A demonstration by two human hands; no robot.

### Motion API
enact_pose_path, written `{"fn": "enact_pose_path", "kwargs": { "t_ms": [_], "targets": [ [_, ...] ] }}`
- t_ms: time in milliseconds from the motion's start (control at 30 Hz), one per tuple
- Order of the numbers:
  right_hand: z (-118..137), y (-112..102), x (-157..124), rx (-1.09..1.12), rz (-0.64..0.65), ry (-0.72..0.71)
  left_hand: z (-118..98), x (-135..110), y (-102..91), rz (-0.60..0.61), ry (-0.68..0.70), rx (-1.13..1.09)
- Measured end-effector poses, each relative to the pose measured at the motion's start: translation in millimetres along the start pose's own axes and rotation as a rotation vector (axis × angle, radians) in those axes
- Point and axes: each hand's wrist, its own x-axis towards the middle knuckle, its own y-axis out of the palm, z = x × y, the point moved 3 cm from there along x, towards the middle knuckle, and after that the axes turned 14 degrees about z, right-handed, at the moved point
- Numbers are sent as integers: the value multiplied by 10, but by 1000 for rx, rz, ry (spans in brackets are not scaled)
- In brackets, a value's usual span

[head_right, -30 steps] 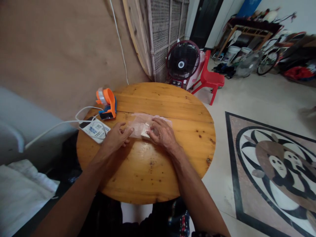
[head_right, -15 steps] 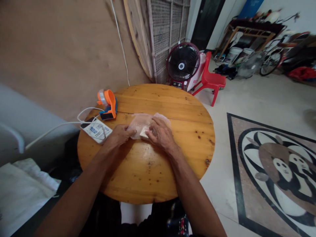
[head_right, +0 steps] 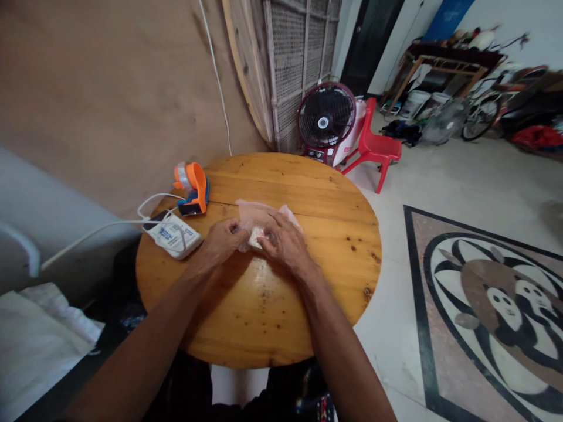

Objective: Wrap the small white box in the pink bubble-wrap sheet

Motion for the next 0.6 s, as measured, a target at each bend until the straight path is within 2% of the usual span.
{"fn": "enact_pose_path", "kwargs": {
  "t_ms": [300, 600],
  "targets": [
    [-15, 22, -13, 16, 8, 53, -106, -6, 31, 51, -9, -31],
    [-27, 42, -16, 33, 5, 57, -187, 20, 70, 71, 108, 132]
  ]
}}
